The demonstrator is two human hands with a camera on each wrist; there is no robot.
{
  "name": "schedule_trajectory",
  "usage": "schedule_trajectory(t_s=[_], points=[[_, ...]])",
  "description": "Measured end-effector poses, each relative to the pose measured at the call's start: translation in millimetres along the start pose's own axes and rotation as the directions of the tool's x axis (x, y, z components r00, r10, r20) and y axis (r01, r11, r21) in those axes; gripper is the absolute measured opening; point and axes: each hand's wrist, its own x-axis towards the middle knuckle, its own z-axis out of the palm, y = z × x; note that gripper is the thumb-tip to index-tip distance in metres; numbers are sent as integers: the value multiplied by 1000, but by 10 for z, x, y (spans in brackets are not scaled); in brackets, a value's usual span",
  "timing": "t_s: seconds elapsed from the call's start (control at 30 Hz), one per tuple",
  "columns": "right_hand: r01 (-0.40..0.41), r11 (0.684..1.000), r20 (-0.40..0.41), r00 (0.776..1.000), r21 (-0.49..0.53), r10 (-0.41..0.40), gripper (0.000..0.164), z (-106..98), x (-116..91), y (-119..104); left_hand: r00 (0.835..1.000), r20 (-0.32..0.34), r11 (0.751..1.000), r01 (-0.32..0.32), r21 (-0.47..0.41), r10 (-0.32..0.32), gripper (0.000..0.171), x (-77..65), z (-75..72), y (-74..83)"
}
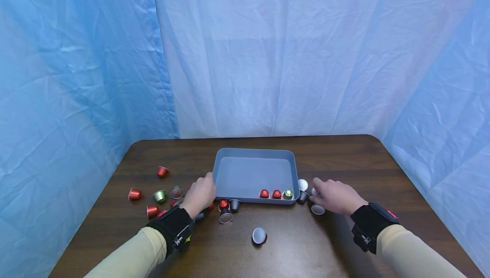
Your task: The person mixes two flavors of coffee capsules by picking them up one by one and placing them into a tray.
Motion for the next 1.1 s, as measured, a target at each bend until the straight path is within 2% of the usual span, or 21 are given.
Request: schedule_trajectory(t_s=[0.5,0.77,1.1], points=[[-55,996,138,989,74,45,35,66,-18,-25,1000,11,1000,13,-2,-13,39,5,-1,5],[13,999,131,991,42,-18,37,65,-26,-13,1000,9,1000,12,-3,-12,39,2,-4,6],[22,1000,156,987,20,-25,35,27,-36,-9,1000,1,1000,2,2,-2,39,0,-1,-2]])
